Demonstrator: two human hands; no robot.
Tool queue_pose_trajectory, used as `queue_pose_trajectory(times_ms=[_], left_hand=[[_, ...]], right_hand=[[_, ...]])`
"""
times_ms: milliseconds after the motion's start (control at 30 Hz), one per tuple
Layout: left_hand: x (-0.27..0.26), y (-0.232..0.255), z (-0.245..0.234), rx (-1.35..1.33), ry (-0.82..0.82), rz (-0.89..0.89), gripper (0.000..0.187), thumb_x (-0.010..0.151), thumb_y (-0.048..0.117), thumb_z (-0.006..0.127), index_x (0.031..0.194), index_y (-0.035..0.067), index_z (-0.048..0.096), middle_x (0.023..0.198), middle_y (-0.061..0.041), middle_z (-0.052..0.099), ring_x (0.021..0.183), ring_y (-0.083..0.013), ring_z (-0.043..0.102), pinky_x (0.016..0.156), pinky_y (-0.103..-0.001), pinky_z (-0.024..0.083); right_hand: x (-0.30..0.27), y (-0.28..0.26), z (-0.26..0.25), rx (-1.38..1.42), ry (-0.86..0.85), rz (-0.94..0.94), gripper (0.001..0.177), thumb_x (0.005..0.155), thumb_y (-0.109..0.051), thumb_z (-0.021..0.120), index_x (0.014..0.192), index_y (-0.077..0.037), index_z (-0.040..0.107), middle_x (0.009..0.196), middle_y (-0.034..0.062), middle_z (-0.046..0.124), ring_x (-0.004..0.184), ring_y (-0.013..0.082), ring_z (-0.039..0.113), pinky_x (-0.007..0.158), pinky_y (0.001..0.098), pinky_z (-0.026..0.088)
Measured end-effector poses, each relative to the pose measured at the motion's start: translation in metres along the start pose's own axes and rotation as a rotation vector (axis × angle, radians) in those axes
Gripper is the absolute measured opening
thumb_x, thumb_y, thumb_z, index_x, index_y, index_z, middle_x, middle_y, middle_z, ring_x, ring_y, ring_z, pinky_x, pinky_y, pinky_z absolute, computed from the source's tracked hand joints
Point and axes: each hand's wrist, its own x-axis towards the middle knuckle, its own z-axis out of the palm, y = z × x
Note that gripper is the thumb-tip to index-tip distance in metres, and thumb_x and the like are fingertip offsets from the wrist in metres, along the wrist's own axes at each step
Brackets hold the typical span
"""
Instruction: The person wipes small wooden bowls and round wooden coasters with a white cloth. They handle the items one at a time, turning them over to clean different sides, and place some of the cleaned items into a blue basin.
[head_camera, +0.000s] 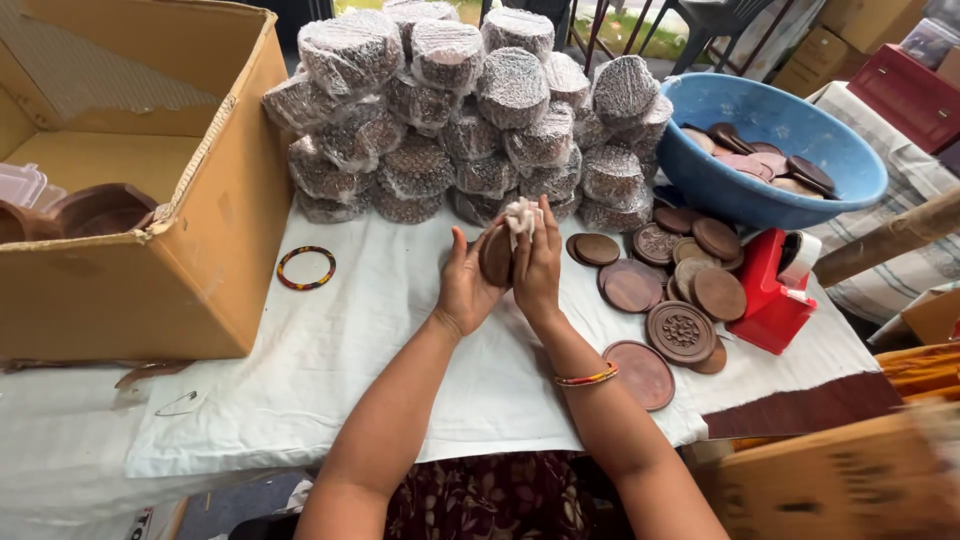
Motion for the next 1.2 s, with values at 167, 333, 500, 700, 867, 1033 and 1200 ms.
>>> queue_pose_trajectory(times_ms=[167,333,500,700,867,1033,1200], left_hand=[[-0.002,0.0,-0.011,0.026,0.096,0.04,0.1,0.089,0.084,0.028,0.161,0.015,0.03,0.16,-0.007,0.042,0.149,-0.0242,0.037,0.12,-0.042,0.034],[0.005,-0.02,-0.037,0.024,0.099,0.085,0.09,0.1,0.076,0.034,0.16,0.009,0.033,0.156,-0.01,0.046,0.146,-0.0262,0.042,0.118,-0.042,0.039],[0.006,-0.016,-0.011,0.009,0.002,0.004,0.077,0.101,0.064,0.038,0.159,0.013,0.034,0.154,-0.004,0.048,0.143,-0.0208,0.045,0.116,-0.041,0.039],[0.002,-0.011,-0.018,-0.061,0.082,0.021,0.059,0.107,0.047,0.039,0.158,0.018,0.036,0.156,0.002,0.047,0.145,-0.0182,0.042,0.12,-0.041,0.036],[0.003,-0.013,-0.036,-0.129,0.141,0.053,0.065,0.105,0.059,0.03,0.156,0.02,0.038,0.155,-0.003,0.047,0.142,-0.0227,0.045,0.118,-0.041,0.038],[0.005,-0.022,-0.024,-0.019,0.12,-0.037,0.07,0.101,0.067,0.03,0.151,0.019,0.043,0.148,-0.003,0.05,0.135,-0.0193,0.051,0.113,-0.04,0.042],[0.012,-0.041,-0.051,0.182,0.056,-0.145,0.059,0.107,0.055,0.042,0.152,0.016,0.045,0.147,-0.001,0.052,0.134,-0.0162,0.052,0.116,-0.042,0.043]], right_hand=[[-0.006,-0.021,0.008,-0.141,-0.058,-0.167,0.05,0.114,-0.028,0.046,0.156,-0.001,0.044,0.168,0.0215,0.029,0.156,0.0402,0.027,0.127,0.0502,0.026],[-0.005,-0.055,-0.007,-0.311,-0.192,-0.378,0.049,0.102,-0.03,0.054,0.146,-0.009,0.057,0.162,0.02,0.036,0.15,0.0402,0.031,0.121,0.0579,0.021],[0.005,-0.007,-0.011,-0.078,-0.064,-0.117,0.034,0.107,-0.023,0.055,0.138,-0.009,0.061,0.147,0.0171,0.052,0.137,0.0382,0.051,0.115,0.0464,0.04],[0.003,-0.024,-0.011,0.111,-0.027,-0.034,0.04,0.104,-0.013,0.052,0.143,-0.007,0.058,0.149,0.0187,0.055,0.135,0.0383,0.057,0.113,0.0404,0.047],[-0.004,-0.056,-0.012,-0.189,-0.145,-0.399,0.043,0.102,-0.021,0.06,0.144,-0.011,0.059,0.159,0.0165,0.047,0.147,0.0411,0.045,0.123,0.0498,0.033],[0.0,-0.045,-0.01,-0.299,-0.021,-0.387,0.045,0.102,-0.036,0.055,0.139,-0.012,0.063,0.156,0.0185,0.046,0.142,0.0422,0.044,0.117,0.0528,0.034],[0.01,-0.007,-0.019,-0.012,-0.062,0.16,0.04,0.11,-0.039,0.047,0.128,-0.009,0.067,0.131,0.0136,0.063,0.121,0.0316,0.062,0.101,0.0424,0.052]])
